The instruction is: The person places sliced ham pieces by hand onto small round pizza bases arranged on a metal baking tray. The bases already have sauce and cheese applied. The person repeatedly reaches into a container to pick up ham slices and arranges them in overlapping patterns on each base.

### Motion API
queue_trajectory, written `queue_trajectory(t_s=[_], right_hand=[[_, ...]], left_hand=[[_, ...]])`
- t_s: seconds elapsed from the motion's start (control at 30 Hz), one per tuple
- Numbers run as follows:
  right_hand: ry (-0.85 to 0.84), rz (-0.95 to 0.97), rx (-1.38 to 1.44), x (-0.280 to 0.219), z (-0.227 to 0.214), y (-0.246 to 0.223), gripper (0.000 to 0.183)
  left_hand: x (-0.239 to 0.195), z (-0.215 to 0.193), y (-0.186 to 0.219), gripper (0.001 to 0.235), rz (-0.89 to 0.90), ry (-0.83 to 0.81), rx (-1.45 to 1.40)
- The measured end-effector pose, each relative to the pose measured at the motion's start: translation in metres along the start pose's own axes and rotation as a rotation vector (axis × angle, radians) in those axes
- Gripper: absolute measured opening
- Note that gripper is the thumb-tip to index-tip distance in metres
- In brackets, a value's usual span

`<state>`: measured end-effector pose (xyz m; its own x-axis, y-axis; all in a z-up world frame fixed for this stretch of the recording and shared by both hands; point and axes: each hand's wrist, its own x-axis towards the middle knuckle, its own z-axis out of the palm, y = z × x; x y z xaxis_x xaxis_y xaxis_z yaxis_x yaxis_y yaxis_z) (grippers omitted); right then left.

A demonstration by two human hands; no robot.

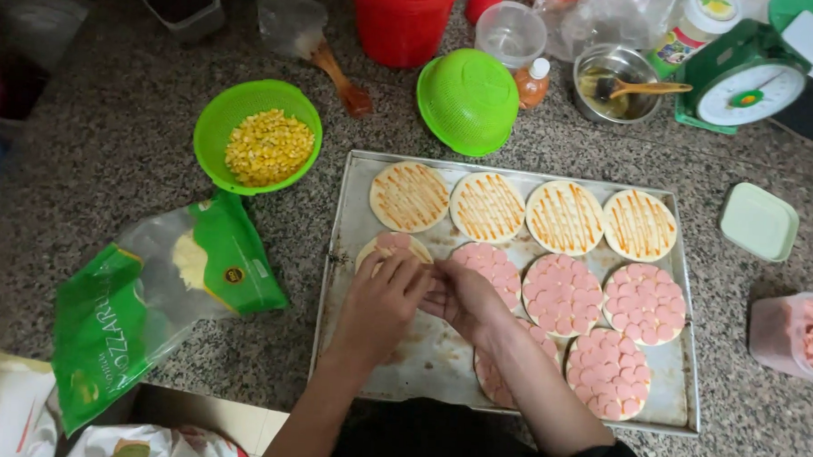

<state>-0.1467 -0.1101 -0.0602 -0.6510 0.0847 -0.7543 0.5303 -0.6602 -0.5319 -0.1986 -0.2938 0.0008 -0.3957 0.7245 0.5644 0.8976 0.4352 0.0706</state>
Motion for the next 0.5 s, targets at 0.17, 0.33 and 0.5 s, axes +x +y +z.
queue_trajectory(t_s=[0.17,0.33,0.5], right_hand=[[-0.031,0.004,-0.026,0.014,0.001,0.0,0.028],[-0.004,-0.04,-0.073,-0.011,0.027,-0.012,0.023],[0.08,-0.081,-0.099,0.003,0.011,-0.004,0.032]], left_hand=[[-0.01,0.012,-0.002,0.012,-0.167,-0.035,-0.137],[-0.013,0.015,-0.007,0.01,-0.487,-0.156,-0.461],[-0.041,0.033,-0.044,0.025,-1.005,-0.17,-0.59]])
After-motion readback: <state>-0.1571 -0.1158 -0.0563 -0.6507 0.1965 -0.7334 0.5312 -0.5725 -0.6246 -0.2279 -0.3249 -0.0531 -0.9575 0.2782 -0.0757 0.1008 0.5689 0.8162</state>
